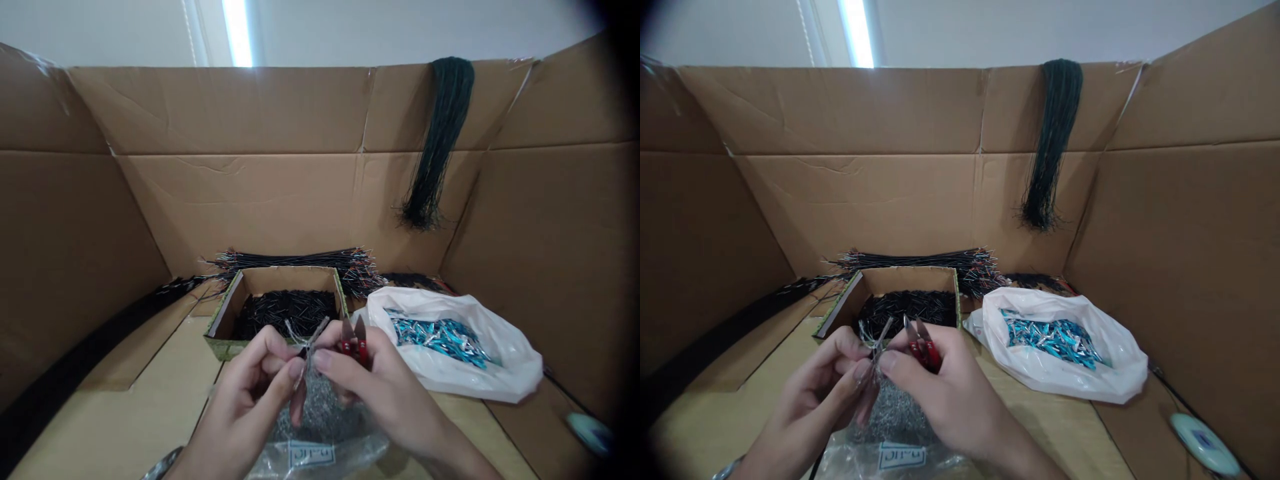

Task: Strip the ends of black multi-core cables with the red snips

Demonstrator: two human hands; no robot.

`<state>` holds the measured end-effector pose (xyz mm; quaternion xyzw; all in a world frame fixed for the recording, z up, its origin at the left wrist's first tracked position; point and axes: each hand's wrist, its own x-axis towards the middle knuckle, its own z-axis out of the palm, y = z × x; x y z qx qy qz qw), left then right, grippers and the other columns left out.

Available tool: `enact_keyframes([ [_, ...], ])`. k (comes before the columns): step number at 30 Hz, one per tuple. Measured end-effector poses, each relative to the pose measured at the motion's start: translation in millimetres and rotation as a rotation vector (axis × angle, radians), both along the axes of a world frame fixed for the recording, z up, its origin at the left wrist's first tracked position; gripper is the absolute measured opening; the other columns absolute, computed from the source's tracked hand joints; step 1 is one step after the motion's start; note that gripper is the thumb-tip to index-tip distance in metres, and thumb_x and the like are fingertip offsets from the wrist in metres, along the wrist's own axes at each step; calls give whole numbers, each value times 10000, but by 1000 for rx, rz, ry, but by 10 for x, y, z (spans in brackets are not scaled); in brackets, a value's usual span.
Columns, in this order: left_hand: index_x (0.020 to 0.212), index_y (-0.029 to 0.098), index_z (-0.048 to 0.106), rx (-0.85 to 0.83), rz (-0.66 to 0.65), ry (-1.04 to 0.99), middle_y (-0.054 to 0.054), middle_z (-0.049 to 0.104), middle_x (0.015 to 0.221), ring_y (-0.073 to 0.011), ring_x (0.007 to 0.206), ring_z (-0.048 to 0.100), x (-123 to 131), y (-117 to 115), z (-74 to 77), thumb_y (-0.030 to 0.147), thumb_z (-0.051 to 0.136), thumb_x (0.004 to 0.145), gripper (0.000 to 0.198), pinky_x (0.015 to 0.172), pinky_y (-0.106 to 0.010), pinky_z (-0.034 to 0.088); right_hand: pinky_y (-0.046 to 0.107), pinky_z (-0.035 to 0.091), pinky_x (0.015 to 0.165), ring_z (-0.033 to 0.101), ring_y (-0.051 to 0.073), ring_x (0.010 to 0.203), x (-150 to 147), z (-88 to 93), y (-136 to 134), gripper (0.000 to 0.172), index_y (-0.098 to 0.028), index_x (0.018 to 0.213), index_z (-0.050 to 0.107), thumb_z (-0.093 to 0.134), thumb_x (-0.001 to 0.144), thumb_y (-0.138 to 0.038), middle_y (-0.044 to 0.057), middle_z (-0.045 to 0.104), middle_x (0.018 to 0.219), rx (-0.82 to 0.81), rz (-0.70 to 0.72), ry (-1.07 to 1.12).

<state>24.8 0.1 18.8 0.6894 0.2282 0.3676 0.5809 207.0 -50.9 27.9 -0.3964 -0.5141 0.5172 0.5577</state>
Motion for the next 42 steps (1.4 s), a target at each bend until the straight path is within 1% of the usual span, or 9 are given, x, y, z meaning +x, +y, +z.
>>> enact_keyframes([
  [5,822,216,470,17,-1,-9,37,598,606,-100,549,509,4,-43,11,442,563,1019,314,538,-212,369,224,295,479,372,86,496,66,-60,70,265,-190,774,598,732,864,-400,-76,452,564,-6,64,44],
  [11,835,216,472,27,32,10,51,589,614,-94,553,502,6,-14,-11,409,548,1035,288,546,-212,361,231,214,456,265,75,475,101,-88,217,270,-194,806,589,715,902,-412,-102,349,566,77,-56,151],
  [18,841,212,485,62,30,41,37,596,604,-95,535,481,8,-5,-1,431,551,1028,295,507,-213,323,230,304,512,382,89,544,85,3,112,217,-184,891,665,751,881,-383,-63,468,623,48,104,62],
  [25,879,220,462,-63,-127,7,47,585,595,-85,516,392,-20,12,-6,445,509,1045,284,514,-194,310,210,238,451,231,71,471,46,10,116,234,-200,770,586,780,798,-327,-100,369,534,-178,265,347],
  [29,913,226,459,-139,-213,-64,80,538,537,-67,441,242,-33,69,-6,453,499,1047,267,435,-170,192,211,240,440,235,67,452,41,-18,140,284,-207,723,539,780,800,-337,-107,354,513,-145,304,361],
  [33,910,221,470,-138,-171,-93,82,515,511,-63,426,237,-15,103,-1,462,512,1039,276,415,-157,172,221,250,419,239,71,422,35,-22,145,338,-222,740,502,778,817,-401,-122,338,481,-98,332,280],
  [35,887,218,472,-101,-86,-85,78,507,500,-66,430,256,0,124,13,468,536,1025,293,413,-154,176,228,261,441,269,79,456,63,0,142,307,-217,795,530,747,855,-425,-108,361,542,-46,251,163],
  [37,853,215,470,-63,29,-64,72,509,512,-66,432,275,11,154,35,467,571,1005,311,411,-150,184,242,316,509,361,101,547,121,40,133,241,-209,942,609,708,903,-425,-73,421,657,51,39,-76],
  [42,859,207,521,6,196,10,34,573,629,-74,469,346,-18,224,80,397,584,1003,247,431,-159,235,345,437,823,568,203,928,300,157,56,349,-258,1300,588,566,1005,-443,34,610,1017,185,-368,-582],
])
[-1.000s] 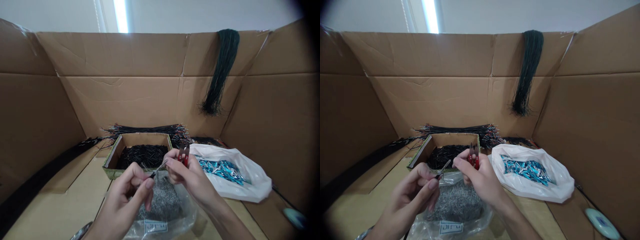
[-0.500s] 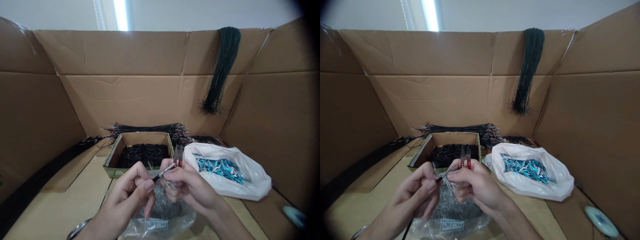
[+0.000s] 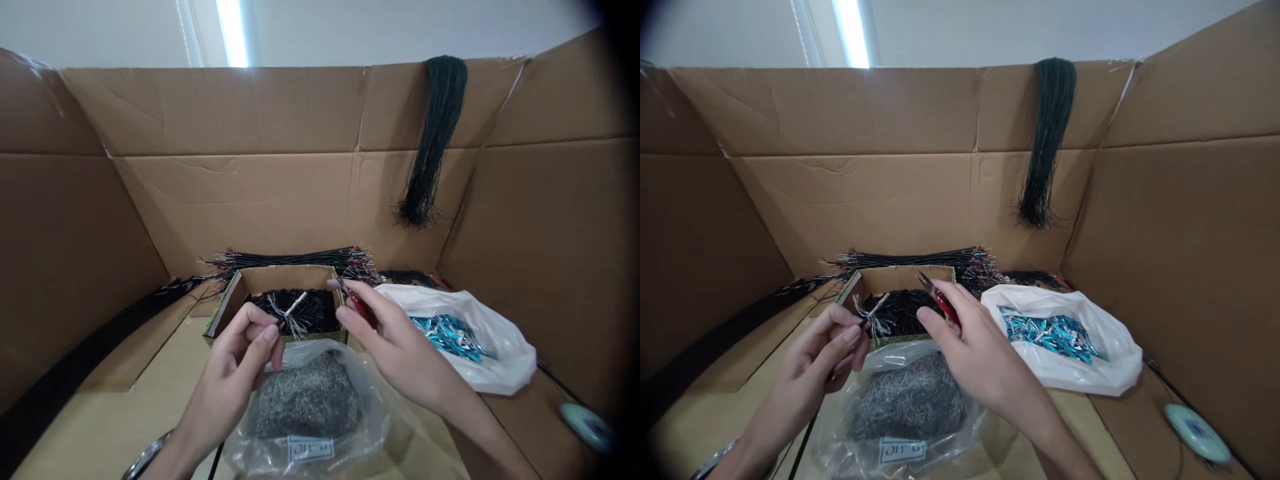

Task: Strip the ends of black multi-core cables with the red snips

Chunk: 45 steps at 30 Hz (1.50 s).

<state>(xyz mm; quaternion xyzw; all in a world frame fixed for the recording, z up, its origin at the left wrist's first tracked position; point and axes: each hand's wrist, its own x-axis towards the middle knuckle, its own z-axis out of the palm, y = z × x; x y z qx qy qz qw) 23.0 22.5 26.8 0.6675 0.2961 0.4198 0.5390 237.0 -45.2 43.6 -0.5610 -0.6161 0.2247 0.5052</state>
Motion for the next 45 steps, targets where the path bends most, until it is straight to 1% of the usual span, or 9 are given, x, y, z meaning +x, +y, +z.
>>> enact_keyframes([
  [3,907,203,556,35,-13,71,0,644,695,-77,482,359,-28,1,16,384,576,1008,208,431,-169,234,371,418,894,576,222,1024,47,55,-88,205,-259,1161,641,542,1027,-378,43,638,1109,46,-49,-154],
  [6,994,211,578,41,-68,185,-21,708,771,-63,452,317,-33,-11,26,402,565,1015,192,407,-171,218,342,422,801,585,192,893,22,87,-172,132,-240,975,654,535,1027,-259,18,639,965,56,-22,-246],
  [10,1057,227,576,42,-151,247,-22,727,787,-71,462,356,-4,-30,7,428,524,1031,209,406,-157,274,331,427,756,577,192,870,-114,51,-213,81,-232,1034,645,596,979,-200,25,615,958,141,-55,-272],
  [17,969,211,570,26,-180,269,30,593,656,-78,453,427,-10,-72,-20,491,523,1012,288,395,-140,365,367,451,768,558,232,904,-301,-124,-126,281,-133,1106,647,526,871,-38,79,583,995,218,20,-462],
  [24,872,209,540,27,-201,310,44,620,651,-46,405,387,-37,-68,37,495,539,1006,316,350,-111,324,335,347,600,462,184,706,-235,-238,-4,221,-132,817,633,470,878,4,37,527,781,395,74,-628],
  [28,898,221,537,81,-183,365,36,684,685,-54,430,413,-58,9,-6,492,521,1016,296,364,-102,335,316,439,702,565,193,825,-215,-269,-125,212,-150,1080,691,551,926,-110,40,596,910,180,95,-532],
  [31,907,228,519,74,-201,407,38,699,681,-67,412,425,-79,61,-23,514,503,1015,307,350,-116,349,352,466,917,599,217,1047,-145,-257,-296,447,-209,1431,530,576,994,-289,67,606,1145,-42,59,-425],
  [38,897,236,502,130,-236,619,31,731,717,-118,427,516,-70,27,-101,534,457,1010,322,371,-189,425,364,461,897,613,223,989,-34,-251,-518,189,-225,1088,688,548,1028,-337,52,652,1030,-238,41,-421],
  [45,942,220,616,287,-297,839,39,754,658,-141,408,592,20,-40,-272,404,456,1008,252,517,-253,441,381,459,849,641,262,999,-98,-348,-678,282,-255,1277,591,504,1037,-373,83,705,1086,-288,-118,-422],
])
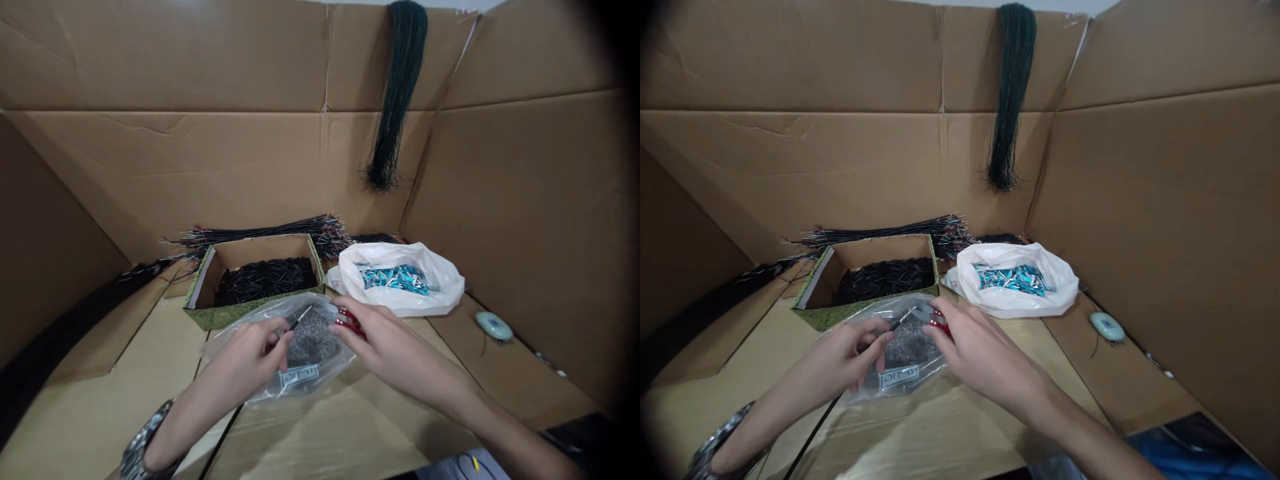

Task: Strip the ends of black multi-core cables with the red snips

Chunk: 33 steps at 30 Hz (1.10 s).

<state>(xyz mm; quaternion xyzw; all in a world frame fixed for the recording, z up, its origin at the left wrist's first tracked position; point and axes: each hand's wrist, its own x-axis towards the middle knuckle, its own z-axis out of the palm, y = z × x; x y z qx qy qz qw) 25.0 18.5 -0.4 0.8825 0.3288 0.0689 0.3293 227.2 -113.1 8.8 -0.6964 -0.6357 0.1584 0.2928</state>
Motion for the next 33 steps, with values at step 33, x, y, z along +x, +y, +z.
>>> enact_keyframes([
  [33,705,211,649,49,-21,53,22,677,605,-158,532,638,-34,-11,63,445,412,1032,467,568,-257,436,360,434,790,650,254,937,-70,-145,76,261,-217,1142,659,481,1038,-376,83,722,1031,-81,79,-74],
])
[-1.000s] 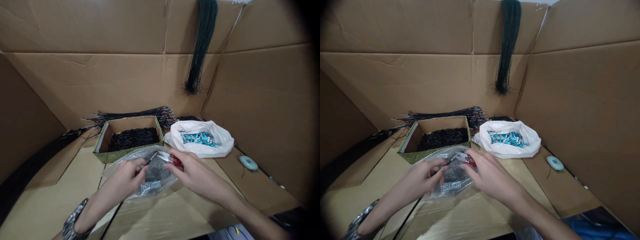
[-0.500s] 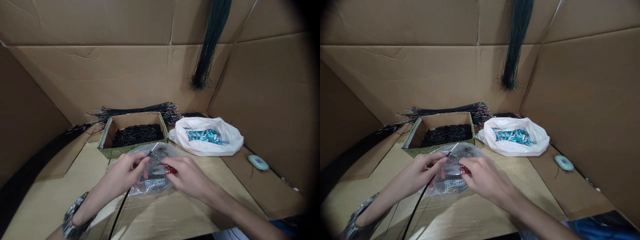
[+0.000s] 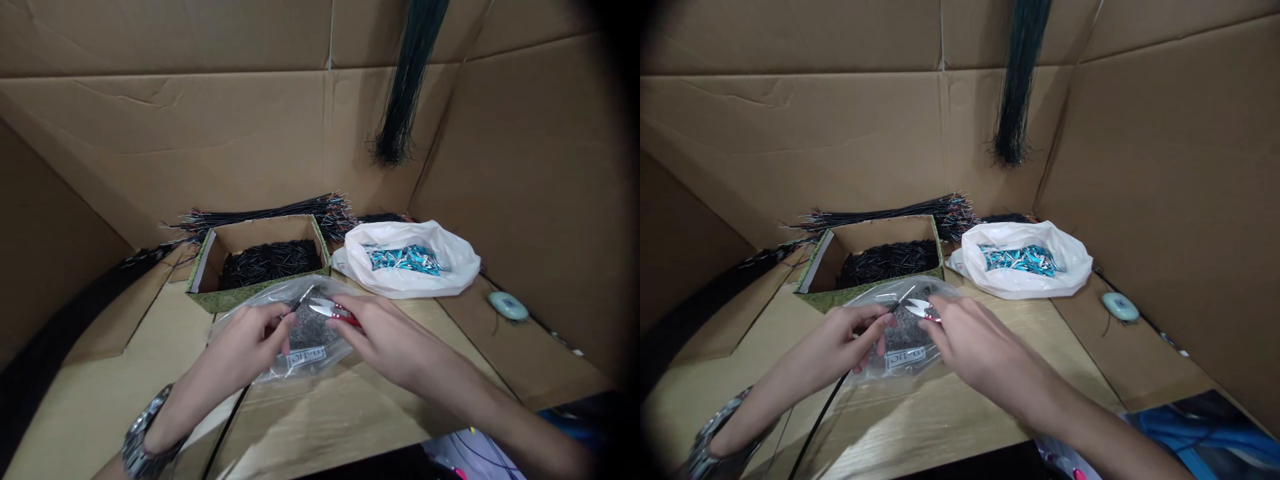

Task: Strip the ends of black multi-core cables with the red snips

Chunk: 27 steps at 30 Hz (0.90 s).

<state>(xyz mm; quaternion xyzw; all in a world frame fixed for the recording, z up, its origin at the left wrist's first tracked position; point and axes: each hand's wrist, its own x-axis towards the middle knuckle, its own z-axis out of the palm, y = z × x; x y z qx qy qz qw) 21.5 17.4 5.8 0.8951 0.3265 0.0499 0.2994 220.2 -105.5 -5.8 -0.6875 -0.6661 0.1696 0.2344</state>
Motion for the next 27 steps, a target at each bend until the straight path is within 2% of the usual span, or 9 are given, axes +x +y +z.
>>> enact_keyframes([
  [3,708,206,652,7,-16,1,20,681,625,-155,535,642,1,-11,-15,426,417,1031,456,581,-259,440,329,395,698,637,232,823,-26,49,95,279,-196,925,676,475,1041,-351,59,704,853,-40,29,2],
  [10,702,202,626,20,-29,9,21,688,641,-148,533,644,5,8,-56,405,407,1037,449,591,-259,437,284,329,601,551,150,644,2,72,279,317,-189,746,645,541,1008,-336,-10,616,668,-66,107,131],
  [13,700,203,613,32,-23,15,26,680,605,-149,522,636,18,19,-69,398,422,1032,430,593,-264,426,290,335,596,539,151,623,16,77,279,326,-193,743,654,538,1006,-347,-6,615,655,-64,95,110],
  [20,706,203,595,41,-15,20,15,693,630,-150,533,638,21,47,-90,411,409,1032,429,587,-265,418,308,352,613,565,172,627,43,234,187,303,-198,770,667,537,999,-348,22,658,679,-85,20,35],
  [27,713,205,596,58,-18,33,20,685,621,-156,539,636,28,26,-94,415,408,1036,429,595,-272,405,311,363,605,561,165,608,59,239,197,326,-196,733,664,541,987,-360,25,662,672,-113,32,63],
])
